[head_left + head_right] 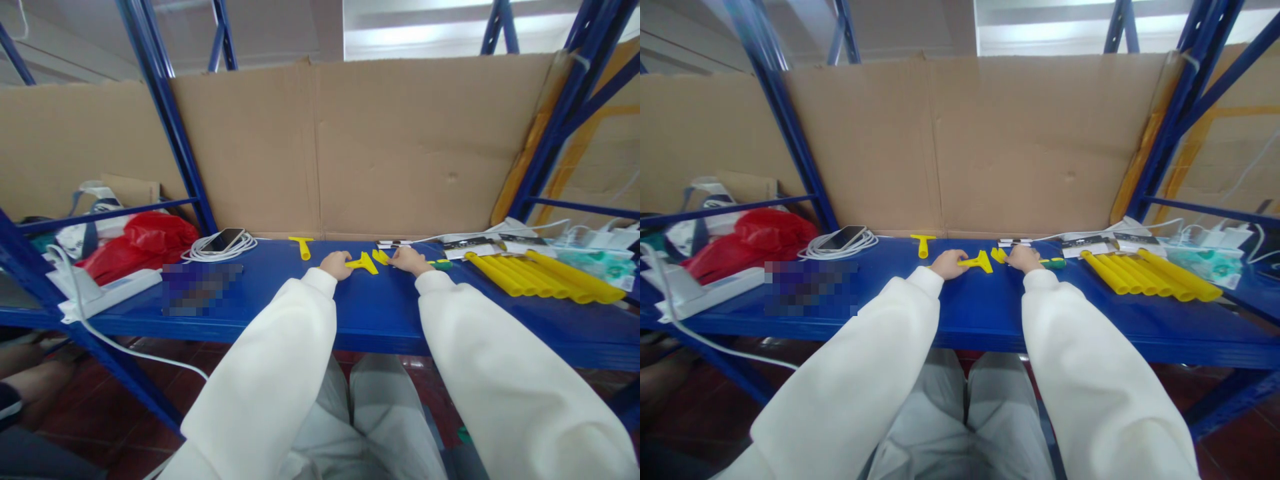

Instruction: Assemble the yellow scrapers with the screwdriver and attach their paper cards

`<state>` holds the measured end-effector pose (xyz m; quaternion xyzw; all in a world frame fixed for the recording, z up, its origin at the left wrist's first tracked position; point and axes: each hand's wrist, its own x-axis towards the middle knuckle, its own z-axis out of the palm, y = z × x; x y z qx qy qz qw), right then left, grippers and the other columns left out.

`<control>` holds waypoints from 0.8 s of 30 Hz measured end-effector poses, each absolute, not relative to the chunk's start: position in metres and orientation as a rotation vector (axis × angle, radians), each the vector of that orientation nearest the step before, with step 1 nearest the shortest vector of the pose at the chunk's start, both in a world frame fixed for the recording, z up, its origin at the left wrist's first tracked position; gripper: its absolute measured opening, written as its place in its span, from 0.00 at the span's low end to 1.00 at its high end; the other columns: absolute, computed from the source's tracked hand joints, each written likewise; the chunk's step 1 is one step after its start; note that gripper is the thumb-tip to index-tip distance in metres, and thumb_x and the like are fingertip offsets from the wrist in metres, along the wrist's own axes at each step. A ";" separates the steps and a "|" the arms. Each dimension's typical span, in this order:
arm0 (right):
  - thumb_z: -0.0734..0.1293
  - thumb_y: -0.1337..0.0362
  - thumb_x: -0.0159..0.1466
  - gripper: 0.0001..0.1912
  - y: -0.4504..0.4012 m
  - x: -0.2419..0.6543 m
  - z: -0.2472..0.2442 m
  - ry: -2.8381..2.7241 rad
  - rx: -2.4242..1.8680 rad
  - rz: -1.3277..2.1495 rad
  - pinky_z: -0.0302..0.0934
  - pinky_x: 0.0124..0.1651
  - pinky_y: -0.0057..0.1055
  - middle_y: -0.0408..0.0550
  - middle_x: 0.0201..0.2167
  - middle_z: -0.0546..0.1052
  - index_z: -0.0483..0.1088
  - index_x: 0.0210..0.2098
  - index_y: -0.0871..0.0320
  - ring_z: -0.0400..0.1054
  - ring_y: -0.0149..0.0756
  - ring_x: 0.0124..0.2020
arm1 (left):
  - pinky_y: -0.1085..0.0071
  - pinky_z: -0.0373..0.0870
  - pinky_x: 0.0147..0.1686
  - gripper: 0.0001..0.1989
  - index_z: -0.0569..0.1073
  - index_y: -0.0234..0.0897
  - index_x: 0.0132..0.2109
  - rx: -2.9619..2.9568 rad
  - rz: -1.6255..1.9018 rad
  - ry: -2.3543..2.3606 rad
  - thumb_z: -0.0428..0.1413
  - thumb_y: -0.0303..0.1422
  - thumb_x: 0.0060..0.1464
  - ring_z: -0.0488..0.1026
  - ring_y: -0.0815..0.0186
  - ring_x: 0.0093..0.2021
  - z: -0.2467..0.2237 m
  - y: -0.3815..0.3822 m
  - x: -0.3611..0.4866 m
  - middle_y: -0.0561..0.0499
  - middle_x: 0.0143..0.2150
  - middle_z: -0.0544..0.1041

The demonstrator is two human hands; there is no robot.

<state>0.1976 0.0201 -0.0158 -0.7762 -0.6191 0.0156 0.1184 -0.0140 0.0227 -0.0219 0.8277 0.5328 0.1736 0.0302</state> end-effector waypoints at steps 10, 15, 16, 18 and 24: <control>0.63 0.63 0.65 0.19 0.021 0.237 -0.020 -1.446 -2.401 -0.056 0.61 0.54 0.42 0.68 0.52 0.75 0.74 0.52 0.65 0.69 0.51 0.56 | 0.72 0.71 0.47 0.15 0.81 0.38 0.46 2.558 0.543 1.536 0.61 0.39 0.52 0.77 0.60 0.47 -0.020 0.021 -0.016 0.47 0.46 0.81; 0.64 0.54 0.65 0.26 0.014 0.248 -0.020 -1.378 -2.431 -0.025 0.60 0.57 0.47 0.70 0.55 0.72 0.71 0.55 0.67 0.66 0.54 0.58 | 0.72 0.72 0.46 0.15 0.81 0.39 0.45 2.554 0.564 1.530 0.62 0.40 0.52 0.78 0.60 0.46 -0.021 0.023 -0.017 0.47 0.44 0.82; 0.63 0.51 0.65 0.28 0.012 0.248 -0.020 -1.372 -2.425 -0.024 0.59 0.56 0.49 0.71 0.55 0.72 0.70 0.56 0.67 0.66 0.55 0.58 | 0.72 0.72 0.46 0.15 0.81 0.39 0.45 2.556 0.564 1.528 0.62 0.39 0.52 0.78 0.60 0.46 -0.021 0.023 -0.017 0.47 0.44 0.81; 0.62 0.46 0.64 0.32 0.009 0.249 -0.021 -1.361 -2.408 -0.040 0.59 0.56 0.52 0.72 0.54 0.72 0.70 0.55 0.67 0.66 0.57 0.57 | 0.72 0.72 0.46 0.15 0.81 0.39 0.45 2.561 0.565 1.526 0.62 0.39 0.52 0.78 0.60 0.46 -0.021 0.023 -0.017 0.47 0.45 0.81; 0.62 0.47 0.64 0.31 0.014 0.251 -0.025 -1.364 -2.389 -0.042 0.58 0.55 0.54 0.72 0.52 0.73 0.71 0.54 0.67 0.67 0.59 0.56 | 0.71 0.71 0.46 0.14 0.82 0.39 0.44 2.558 0.589 1.517 0.62 0.39 0.52 0.78 0.59 0.46 -0.021 0.021 -0.016 0.47 0.44 0.82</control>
